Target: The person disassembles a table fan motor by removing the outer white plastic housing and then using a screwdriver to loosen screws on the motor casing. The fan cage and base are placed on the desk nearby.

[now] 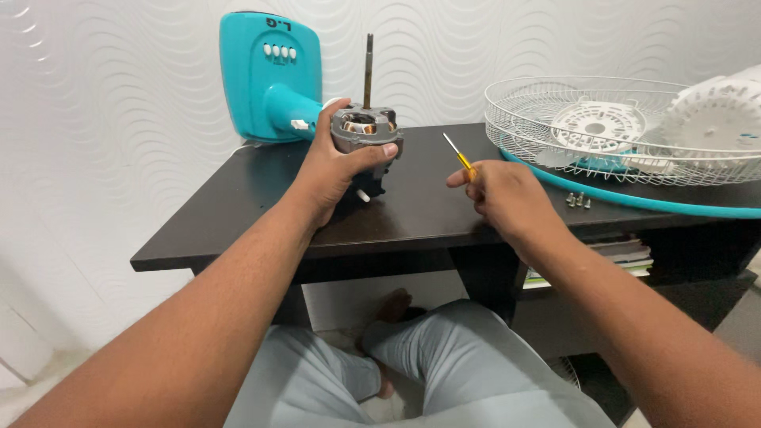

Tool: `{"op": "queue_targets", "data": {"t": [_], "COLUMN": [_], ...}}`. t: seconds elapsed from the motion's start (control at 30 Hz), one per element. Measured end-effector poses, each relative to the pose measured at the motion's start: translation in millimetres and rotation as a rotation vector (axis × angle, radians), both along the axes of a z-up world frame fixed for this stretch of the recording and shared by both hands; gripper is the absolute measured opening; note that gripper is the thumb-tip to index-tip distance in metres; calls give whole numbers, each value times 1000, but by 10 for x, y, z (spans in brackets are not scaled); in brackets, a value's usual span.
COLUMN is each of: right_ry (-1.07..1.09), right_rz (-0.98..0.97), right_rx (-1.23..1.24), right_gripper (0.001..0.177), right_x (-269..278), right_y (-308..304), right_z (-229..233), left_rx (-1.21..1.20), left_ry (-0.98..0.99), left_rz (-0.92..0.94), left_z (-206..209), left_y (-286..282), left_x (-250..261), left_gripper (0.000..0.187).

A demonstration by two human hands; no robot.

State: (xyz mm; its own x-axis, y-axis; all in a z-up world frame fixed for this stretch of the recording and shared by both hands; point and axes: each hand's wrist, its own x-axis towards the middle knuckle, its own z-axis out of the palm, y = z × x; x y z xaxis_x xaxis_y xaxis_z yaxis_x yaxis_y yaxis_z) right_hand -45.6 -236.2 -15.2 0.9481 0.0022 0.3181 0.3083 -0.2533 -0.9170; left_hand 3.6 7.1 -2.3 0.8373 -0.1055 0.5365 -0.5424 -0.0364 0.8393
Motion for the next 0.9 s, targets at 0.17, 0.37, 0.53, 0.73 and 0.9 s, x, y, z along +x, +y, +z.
{"op": "queue_targets", "data": {"t": [0.17,0.37,0.53,0.73,0.9], "right_ry": [23,68,102,-15,-643], "right_rz": [72,43,93,-164,-229], "right_rx": [12,-75,71,262,195], "right_gripper": [34,33,42,36,36], "right_x": [96,-33,-101,-441,-665], "right_y": [175,342,360,451,139], "right_z": [9,32,50,141,347], "left_rx": [16,70,57,134,151], "left_ry": [14,92,75,51,45], "left_rz": [-59,-103,-159,-133,-140], "left_z": [6,29,-7,-15,-391], "left_y": [77,229,297,277,285], "left_x": [18,-46,-21,67,365], "left_gripper": [120,124,132,141,142]}}
